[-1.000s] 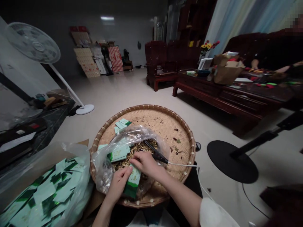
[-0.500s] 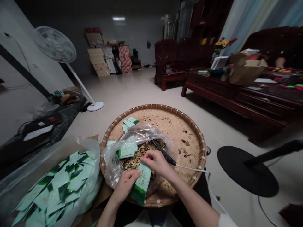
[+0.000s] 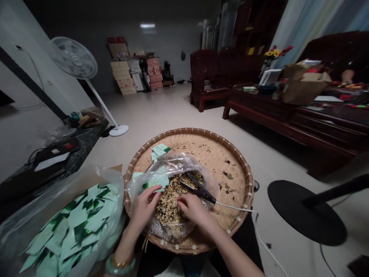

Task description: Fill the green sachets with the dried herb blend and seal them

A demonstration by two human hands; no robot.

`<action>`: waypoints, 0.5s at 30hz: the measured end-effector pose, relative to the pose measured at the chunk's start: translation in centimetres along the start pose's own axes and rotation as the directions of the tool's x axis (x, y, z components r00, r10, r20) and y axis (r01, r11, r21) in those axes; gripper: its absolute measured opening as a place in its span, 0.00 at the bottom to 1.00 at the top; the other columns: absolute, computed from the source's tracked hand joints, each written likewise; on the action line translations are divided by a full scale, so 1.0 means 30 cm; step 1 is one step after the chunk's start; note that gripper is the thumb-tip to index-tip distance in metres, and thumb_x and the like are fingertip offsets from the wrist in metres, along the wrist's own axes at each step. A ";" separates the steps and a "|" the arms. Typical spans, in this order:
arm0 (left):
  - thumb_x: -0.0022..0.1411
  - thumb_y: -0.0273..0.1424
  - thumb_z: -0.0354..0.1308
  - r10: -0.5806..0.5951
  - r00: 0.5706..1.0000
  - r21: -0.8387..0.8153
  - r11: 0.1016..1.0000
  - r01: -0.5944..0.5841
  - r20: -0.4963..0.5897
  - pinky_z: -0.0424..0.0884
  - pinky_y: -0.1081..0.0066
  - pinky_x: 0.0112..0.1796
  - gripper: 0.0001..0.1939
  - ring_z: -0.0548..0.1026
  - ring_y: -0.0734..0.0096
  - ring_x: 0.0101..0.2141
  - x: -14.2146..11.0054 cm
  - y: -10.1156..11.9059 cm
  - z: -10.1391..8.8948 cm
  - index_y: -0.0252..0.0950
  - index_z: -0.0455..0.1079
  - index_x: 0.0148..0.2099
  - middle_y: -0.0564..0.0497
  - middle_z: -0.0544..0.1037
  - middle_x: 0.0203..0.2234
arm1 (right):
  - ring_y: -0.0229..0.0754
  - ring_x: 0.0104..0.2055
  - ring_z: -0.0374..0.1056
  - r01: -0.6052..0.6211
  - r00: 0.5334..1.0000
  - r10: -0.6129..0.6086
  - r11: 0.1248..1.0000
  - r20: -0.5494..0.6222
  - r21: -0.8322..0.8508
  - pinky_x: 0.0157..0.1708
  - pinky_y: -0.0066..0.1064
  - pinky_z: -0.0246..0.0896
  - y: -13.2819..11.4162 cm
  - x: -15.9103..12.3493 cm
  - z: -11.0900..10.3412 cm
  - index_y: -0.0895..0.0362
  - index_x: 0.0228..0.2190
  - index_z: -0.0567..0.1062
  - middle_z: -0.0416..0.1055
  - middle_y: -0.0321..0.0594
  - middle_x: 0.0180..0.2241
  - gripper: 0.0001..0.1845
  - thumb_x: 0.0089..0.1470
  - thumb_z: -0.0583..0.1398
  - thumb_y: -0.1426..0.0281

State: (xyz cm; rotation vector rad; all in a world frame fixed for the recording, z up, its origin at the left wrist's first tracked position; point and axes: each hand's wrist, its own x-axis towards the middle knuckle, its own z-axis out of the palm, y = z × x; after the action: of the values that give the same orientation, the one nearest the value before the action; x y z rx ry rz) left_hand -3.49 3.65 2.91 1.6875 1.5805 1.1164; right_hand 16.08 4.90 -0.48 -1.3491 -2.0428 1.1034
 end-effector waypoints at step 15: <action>0.60 0.23 0.50 -0.062 0.969 0.606 0.789 -0.100 0.241 0.67 0.62 0.46 0.12 0.77 0.58 0.41 0.129 -0.097 0.023 0.30 0.72 0.43 0.37 0.78 0.39 | 0.47 0.45 0.67 -0.025 0.997 0.018 0.996 -0.077 -0.084 0.47 0.34 0.59 0.003 -0.040 0.012 0.59 0.41 0.76 0.74 0.47 0.41 0.14 0.56 0.55 0.69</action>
State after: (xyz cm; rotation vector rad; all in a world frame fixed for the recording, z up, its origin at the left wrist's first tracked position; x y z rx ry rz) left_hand -4.54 7.96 0.83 2.1523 1.8796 0.3589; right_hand 16.37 3.71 -0.70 -1.4355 -2.0446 0.9685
